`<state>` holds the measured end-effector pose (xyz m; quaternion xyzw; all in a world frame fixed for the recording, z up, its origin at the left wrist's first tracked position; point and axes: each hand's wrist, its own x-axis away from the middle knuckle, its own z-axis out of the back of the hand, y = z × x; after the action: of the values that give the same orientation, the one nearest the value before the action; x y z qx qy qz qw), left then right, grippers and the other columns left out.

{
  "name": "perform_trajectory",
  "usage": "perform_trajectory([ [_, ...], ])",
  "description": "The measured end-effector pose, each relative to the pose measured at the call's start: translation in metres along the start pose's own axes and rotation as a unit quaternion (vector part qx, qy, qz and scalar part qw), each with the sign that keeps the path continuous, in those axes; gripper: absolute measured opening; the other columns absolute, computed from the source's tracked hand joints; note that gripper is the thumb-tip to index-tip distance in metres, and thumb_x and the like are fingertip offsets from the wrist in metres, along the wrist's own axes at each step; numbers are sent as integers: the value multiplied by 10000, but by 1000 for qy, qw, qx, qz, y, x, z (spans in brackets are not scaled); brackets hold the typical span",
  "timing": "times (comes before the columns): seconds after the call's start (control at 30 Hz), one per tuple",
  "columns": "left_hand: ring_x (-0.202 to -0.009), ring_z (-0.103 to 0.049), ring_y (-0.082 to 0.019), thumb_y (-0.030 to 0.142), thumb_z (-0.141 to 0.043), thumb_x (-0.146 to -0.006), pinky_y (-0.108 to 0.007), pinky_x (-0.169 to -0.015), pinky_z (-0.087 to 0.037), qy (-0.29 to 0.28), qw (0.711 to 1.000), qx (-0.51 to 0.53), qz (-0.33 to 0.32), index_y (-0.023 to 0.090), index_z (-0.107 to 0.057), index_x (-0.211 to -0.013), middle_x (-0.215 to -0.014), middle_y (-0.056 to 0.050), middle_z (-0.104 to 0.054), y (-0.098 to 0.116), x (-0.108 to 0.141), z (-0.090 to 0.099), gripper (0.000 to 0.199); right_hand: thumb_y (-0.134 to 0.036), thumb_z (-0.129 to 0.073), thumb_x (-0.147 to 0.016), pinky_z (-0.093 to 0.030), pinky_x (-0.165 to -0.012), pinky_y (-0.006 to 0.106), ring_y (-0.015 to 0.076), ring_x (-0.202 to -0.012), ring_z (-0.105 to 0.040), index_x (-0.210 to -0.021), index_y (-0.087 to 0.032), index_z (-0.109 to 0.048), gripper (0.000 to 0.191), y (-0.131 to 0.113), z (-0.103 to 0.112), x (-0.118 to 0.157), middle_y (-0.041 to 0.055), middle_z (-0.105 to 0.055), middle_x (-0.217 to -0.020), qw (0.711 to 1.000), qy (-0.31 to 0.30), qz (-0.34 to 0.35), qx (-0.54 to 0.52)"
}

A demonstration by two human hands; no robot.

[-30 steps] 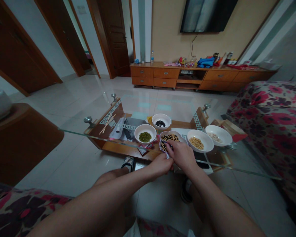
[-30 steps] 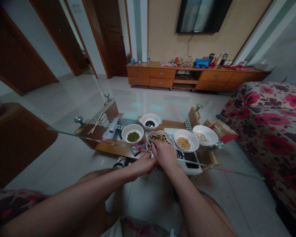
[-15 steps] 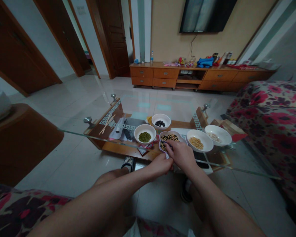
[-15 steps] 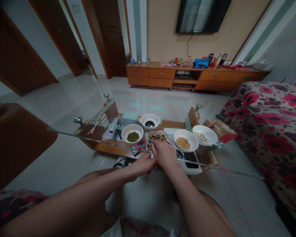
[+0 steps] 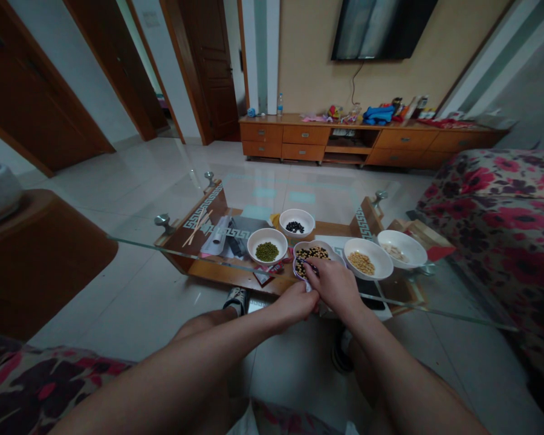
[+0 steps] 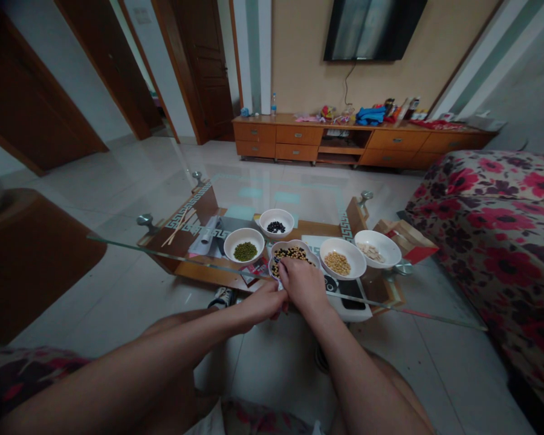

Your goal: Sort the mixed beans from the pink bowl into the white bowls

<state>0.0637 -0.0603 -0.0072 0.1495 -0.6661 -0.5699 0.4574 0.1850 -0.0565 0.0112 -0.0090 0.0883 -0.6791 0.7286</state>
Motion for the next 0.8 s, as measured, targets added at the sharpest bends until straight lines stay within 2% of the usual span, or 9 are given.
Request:
perform_trajectory([
  [0.2,-483,-396,-99,279,-434,-806,-250,-462,-275,10,1000,1,5,188,-454,-682,-592,12,-479,-5,-4,-1,155,-399,-397,-969,-418,-650,264,193,-873,-678,-1053,-289,-703,336,1,-1,-1,18,-742,-984,1000,-4,0,-1],
  [0.8,-478,-398,-111,267,-421,-813,-269,-470,-271,3,1000,-11,-14,187,-450,-663,-575,0,-471,-9,-6,-1,172,-392,-389,-969,-423,-685,259,195,-898,-671,-1062,-261,-705,355,1,-2,0,49,-738,-1000,1000,-15,-4,-13],
])
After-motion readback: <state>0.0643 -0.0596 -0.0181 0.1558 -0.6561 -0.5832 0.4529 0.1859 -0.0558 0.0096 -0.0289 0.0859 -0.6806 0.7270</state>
